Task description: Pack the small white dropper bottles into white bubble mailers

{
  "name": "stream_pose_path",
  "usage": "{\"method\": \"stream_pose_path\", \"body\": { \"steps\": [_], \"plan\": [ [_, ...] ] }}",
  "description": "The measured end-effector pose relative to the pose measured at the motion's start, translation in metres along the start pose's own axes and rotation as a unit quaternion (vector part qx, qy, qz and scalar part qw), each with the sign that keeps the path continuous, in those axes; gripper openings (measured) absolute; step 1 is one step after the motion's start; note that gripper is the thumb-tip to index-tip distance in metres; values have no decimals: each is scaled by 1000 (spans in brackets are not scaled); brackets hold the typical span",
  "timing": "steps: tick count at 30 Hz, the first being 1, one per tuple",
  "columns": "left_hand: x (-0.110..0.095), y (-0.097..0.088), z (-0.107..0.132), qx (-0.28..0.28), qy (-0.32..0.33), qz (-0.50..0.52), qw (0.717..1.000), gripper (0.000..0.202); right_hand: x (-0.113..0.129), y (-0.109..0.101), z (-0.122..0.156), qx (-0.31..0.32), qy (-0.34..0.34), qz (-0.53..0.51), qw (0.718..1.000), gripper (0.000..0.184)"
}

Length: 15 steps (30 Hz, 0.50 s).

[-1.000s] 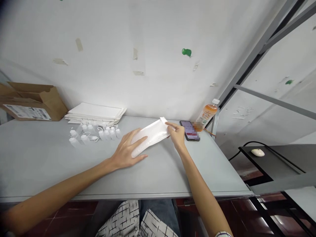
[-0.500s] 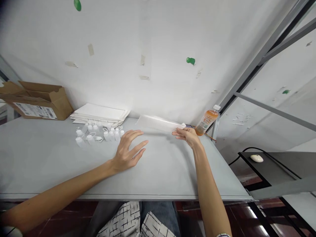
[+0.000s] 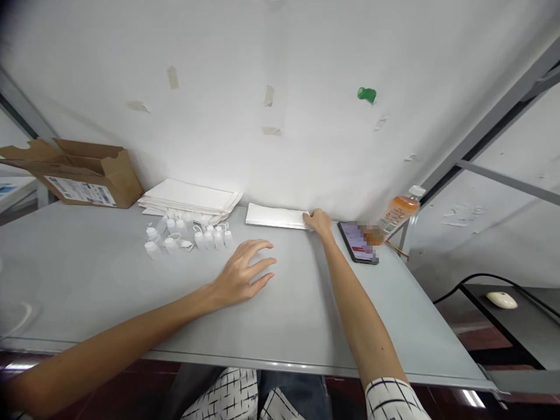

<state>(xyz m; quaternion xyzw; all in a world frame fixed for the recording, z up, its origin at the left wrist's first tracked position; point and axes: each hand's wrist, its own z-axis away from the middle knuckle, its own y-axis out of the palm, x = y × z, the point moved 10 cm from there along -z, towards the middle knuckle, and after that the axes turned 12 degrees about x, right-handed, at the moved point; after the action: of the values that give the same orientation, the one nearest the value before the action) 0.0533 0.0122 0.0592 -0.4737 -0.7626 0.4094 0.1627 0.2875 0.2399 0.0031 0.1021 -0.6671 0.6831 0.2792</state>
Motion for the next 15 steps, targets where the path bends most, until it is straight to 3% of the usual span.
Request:
{"method": "stream_pose_path", "body": {
  "steps": [6, 15],
  "plan": [
    [12, -1, -1, 13, -18, -8, 1000, 13, 0, 3, 8, -82, 19, 68, 994, 39],
    [28, -39, -8, -68, -41, -35, 996, 13, -4, -13, 37, -126, 12, 77, 989, 40]
  ]
}}
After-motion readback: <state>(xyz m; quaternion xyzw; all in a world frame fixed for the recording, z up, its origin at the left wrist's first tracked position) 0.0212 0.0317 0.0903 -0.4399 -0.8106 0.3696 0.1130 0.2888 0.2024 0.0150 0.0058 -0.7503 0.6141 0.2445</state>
